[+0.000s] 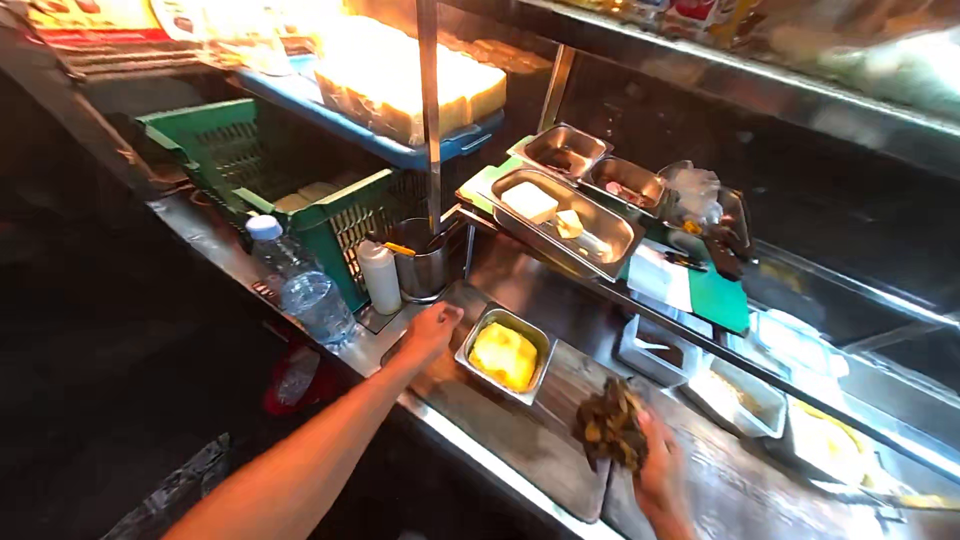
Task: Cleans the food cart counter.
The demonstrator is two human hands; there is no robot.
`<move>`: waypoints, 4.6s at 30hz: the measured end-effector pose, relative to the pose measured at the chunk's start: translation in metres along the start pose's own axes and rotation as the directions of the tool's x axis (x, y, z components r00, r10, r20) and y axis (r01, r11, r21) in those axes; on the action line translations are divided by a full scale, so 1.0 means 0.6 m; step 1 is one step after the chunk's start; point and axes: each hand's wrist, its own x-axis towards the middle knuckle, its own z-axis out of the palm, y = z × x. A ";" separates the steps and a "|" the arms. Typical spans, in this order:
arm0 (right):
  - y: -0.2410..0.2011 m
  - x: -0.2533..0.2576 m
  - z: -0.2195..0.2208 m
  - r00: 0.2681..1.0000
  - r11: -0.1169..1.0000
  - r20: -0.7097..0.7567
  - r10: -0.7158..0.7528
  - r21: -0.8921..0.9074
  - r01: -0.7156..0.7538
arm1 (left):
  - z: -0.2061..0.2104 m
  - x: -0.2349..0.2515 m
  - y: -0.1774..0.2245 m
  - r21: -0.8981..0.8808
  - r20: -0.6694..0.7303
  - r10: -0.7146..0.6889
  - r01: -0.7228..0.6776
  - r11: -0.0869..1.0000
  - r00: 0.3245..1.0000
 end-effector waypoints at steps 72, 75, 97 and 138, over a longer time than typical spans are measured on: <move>0.074 -0.186 0.173 0.962 0.982 0.242 0.129 0.101 -0.157 | 0.101 0.062 -0.012 0.010 0.262 0.017 -0.020 1.000 0.965; 0.042 -0.232 0.143 0.933 0.767 0.125 0.337 0.539 -0.349 | 0.081 0.027 -0.024 -0.039 0.223 0.004 0.005 0.999 0.975; -0.026 -0.482 0.084 0.827 0.855 0.408 -0.387 -0.176 0.487 | 0.101 -0.550 -0.051 -0.546 0.217 0.048 0.080 0.834 0.975; 0.124 -0.100 0.216 0.865 0.470 0.346 0.364 -0.870 0.150 | 0.144 -0.096 0.003 -0.718 0.191 -0.480 0.456 0.526 0.856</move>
